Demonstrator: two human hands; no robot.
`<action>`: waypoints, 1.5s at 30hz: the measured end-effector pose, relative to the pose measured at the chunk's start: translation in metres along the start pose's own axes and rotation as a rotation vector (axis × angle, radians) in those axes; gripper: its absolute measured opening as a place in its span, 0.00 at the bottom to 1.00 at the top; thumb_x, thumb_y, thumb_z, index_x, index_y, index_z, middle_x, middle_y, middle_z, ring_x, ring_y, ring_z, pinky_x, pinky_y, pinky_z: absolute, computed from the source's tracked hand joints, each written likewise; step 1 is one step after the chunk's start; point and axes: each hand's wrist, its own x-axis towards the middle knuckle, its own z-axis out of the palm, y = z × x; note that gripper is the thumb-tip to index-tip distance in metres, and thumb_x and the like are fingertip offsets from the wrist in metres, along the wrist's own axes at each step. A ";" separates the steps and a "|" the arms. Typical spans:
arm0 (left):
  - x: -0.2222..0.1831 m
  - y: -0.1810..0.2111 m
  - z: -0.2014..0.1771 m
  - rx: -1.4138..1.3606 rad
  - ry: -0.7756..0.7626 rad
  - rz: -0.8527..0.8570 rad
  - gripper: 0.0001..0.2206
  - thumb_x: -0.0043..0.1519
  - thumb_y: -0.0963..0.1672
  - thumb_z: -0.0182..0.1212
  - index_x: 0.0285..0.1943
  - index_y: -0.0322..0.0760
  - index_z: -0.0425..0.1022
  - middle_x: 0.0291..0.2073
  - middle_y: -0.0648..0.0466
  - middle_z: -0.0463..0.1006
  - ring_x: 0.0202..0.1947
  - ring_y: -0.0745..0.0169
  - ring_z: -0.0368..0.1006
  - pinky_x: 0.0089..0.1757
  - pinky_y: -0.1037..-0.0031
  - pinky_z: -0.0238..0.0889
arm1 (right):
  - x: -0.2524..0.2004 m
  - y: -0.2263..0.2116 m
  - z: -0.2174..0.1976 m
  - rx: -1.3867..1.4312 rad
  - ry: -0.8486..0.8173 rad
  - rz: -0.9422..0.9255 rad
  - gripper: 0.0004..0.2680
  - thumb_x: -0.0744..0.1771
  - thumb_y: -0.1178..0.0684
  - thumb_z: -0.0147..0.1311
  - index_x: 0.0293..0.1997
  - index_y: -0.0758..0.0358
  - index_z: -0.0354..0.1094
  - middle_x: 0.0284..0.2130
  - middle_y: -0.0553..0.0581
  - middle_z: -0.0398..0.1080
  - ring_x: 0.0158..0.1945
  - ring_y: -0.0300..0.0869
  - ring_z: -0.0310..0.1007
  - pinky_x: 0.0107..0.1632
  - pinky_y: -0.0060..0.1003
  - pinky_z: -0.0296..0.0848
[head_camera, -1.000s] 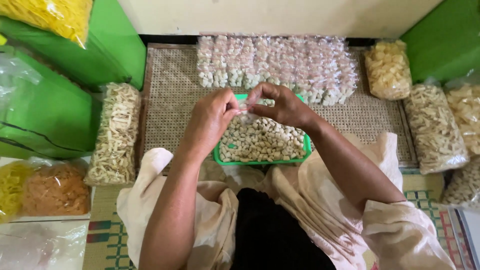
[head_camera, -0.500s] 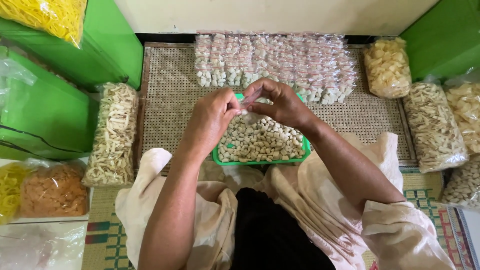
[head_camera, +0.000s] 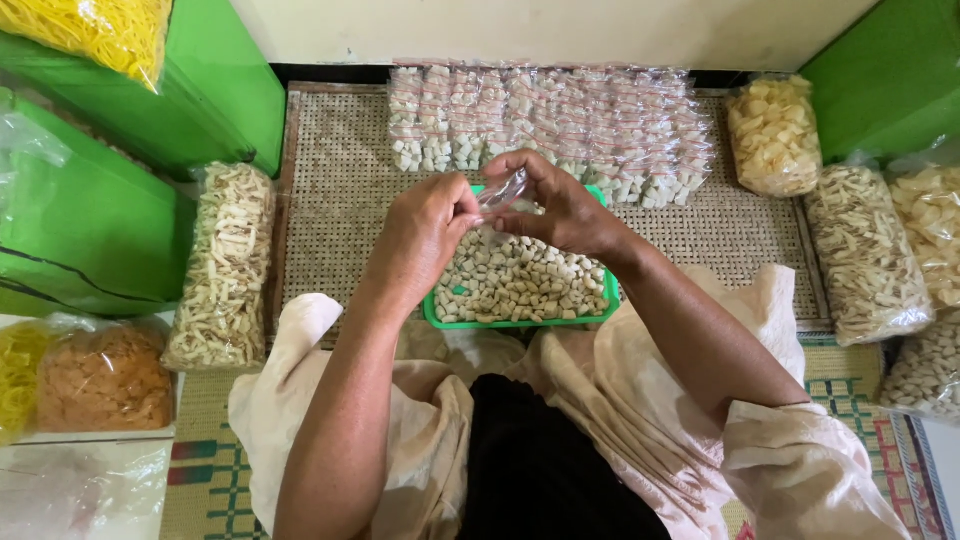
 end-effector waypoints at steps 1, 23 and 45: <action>0.000 0.003 -0.001 -0.001 0.000 -0.003 0.09 0.56 0.36 0.70 0.35 0.34 0.72 0.26 0.50 0.74 0.28 0.55 0.75 0.33 0.69 0.69 | -0.001 0.000 0.001 0.001 -0.002 0.003 0.22 0.64 0.67 0.64 0.62 0.61 0.59 0.47 0.59 0.76 0.52 0.41 0.75 0.61 0.42 0.71; -0.006 0.004 -0.029 0.099 0.048 -0.054 0.09 0.62 0.34 0.64 0.35 0.34 0.69 0.28 0.47 0.74 0.31 0.56 0.77 0.37 0.71 0.75 | -0.053 0.232 -0.095 -0.910 -0.363 0.654 0.13 0.65 0.50 0.59 0.56 0.51 0.73 0.46 0.62 0.79 0.54 0.62 0.76 0.58 0.58 0.72; 0.000 0.008 -0.021 0.129 0.058 -0.047 0.10 0.61 0.35 0.66 0.34 0.36 0.67 0.26 0.50 0.73 0.31 0.57 0.78 0.36 0.73 0.75 | -0.088 0.340 -0.091 -1.031 -0.173 0.623 0.08 0.66 0.50 0.54 0.47 0.57 0.73 0.40 0.67 0.74 0.47 0.67 0.77 0.48 0.59 0.75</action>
